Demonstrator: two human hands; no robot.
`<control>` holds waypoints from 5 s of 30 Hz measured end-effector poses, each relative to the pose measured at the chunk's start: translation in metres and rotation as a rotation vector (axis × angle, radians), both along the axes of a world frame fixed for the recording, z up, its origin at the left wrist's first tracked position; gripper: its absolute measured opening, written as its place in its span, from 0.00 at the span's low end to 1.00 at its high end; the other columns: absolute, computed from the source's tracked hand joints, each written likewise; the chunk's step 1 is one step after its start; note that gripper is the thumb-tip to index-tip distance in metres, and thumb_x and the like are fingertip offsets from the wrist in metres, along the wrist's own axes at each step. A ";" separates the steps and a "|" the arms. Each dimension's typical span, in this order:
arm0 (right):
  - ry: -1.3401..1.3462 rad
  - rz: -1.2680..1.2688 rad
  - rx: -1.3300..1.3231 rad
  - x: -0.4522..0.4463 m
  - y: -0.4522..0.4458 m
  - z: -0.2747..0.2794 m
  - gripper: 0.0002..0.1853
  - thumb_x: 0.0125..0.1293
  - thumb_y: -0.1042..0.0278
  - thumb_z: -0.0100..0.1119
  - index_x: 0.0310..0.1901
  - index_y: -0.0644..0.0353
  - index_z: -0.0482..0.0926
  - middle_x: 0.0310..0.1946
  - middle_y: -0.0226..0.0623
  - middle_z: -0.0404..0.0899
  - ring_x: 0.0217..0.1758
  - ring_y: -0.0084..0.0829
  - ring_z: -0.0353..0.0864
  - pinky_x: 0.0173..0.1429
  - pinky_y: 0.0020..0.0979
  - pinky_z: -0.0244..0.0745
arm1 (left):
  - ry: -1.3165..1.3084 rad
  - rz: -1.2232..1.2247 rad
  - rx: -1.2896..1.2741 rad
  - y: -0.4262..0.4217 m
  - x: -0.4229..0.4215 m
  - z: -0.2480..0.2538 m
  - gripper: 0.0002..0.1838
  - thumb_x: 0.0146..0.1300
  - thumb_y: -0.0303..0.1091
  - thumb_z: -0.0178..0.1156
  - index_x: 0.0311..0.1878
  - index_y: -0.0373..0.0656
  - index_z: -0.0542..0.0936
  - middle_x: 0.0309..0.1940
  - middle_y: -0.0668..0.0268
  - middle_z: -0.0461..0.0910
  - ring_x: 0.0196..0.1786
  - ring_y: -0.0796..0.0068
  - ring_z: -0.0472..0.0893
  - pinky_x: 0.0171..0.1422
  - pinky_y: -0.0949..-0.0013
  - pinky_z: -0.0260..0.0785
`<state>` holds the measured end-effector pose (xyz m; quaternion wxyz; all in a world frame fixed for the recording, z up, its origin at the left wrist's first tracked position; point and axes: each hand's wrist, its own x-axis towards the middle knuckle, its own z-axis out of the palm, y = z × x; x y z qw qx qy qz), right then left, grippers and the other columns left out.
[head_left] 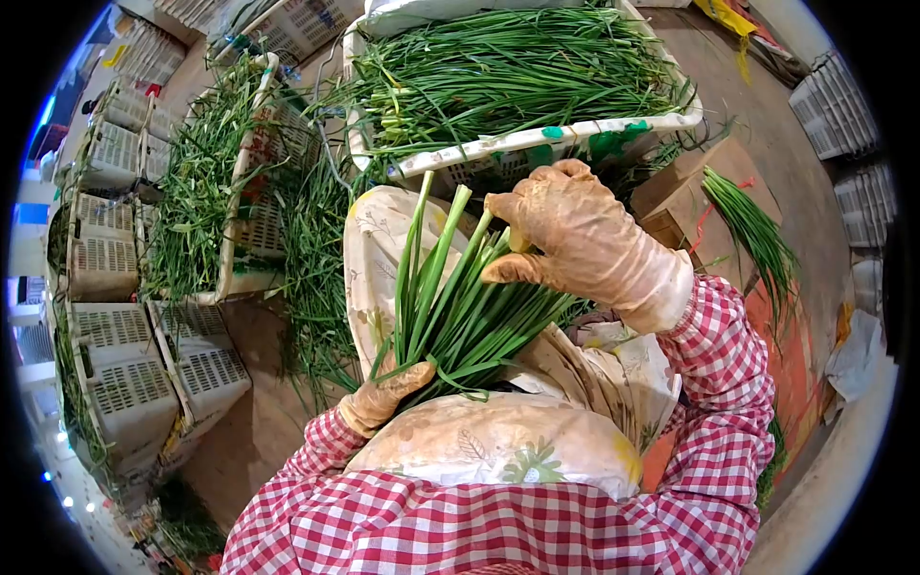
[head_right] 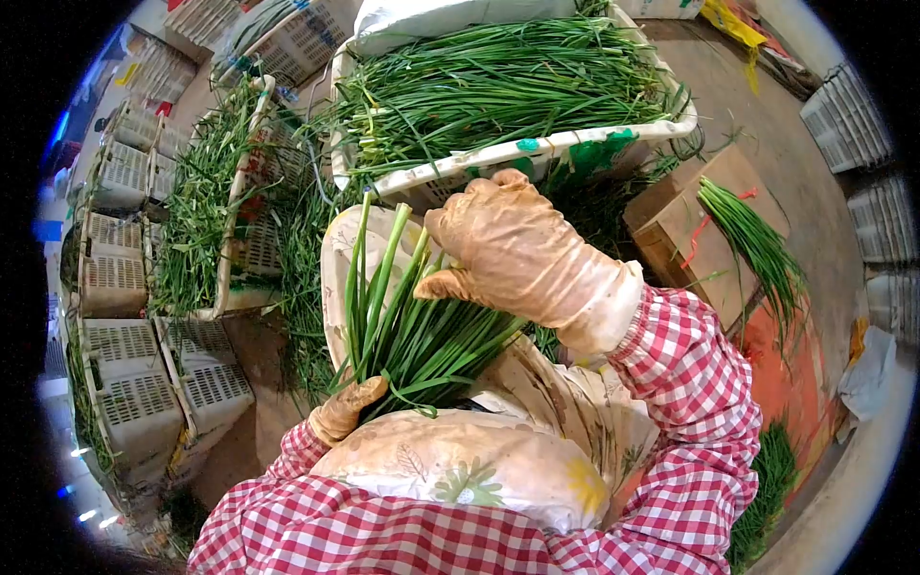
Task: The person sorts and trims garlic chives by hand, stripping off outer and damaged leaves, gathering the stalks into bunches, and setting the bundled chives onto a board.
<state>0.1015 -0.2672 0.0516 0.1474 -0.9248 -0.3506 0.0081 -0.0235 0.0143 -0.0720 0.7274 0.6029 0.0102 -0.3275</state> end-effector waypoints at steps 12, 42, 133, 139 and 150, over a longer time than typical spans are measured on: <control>0.383 0.032 0.330 0.007 0.003 -0.014 0.23 0.53 0.47 0.64 0.44 0.56 0.81 0.31 0.46 0.81 0.37 0.46 0.81 0.40 0.38 0.74 | 0.049 -0.049 -0.127 -0.003 0.007 0.015 0.23 0.63 0.29 0.57 0.61 0.39 0.67 0.49 0.69 0.73 0.49 0.79 0.71 0.55 0.73 0.64; 0.978 -0.211 1.089 -0.024 -0.023 -0.046 0.29 0.62 0.51 0.61 0.58 0.65 0.72 0.48 0.34 0.78 0.50 0.24 0.75 0.55 0.27 0.71 | 0.277 0.176 -0.512 0.024 -0.015 -0.040 0.48 0.51 0.66 0.60 0.69 0.46 0.59 0.65 0.59 0.65 0.64 0.62 0.68 0.69 0.57 0.60; 1.193 -0.389 1.268 -0.086 -0.001 -0.116 0.40 0.63 0.33 0.46 0.61 0.66 0.65 0.51 0.43 0.74 0.48 0.34 0.74 0.50 0.35 0.72 | 0.435 0.092 -0.539 -0.069 0.069 0.011 0.26 0.60 0.37 0.62 0.59 0.38 0.69 0.48 0.59 0.79 0.42 0.70 0.82 0.45 0.68 0.79; 1.710 -0.371 1.966 -0.112 0.007 -0.128 0.45 0.53 0.33 0.55 0.66 0.56 0.59 0.64 0.39 0.63 0.65 0.34 0.65 0.66 0.41 0.66 | 0.338 0.023 -0.347 -0.090 0.067 0.009 0.19 0.60 0.32 0.63 0.54 0.39 0.75 0.40 0.64 0.81 0.36 0.76 0.81 0.40 0.72 0.76; 1.014 -0.470 1.686 -0.067 -0.008 -0.124 0.37 0.57 0.53 0.66 0.64 0.60 0.64 0.60 0.36 0.69 0.62 0.32 0.69 0.64 0.39 0.67 | -1.483 -0.145 0.781 -0.156 0.086 0.031 0.35 0.57 0.35 0.55 0.59 0.13 0.58 0.25 0.52 0.75 0.22 0.57 0.75 0.24 0.62 0.67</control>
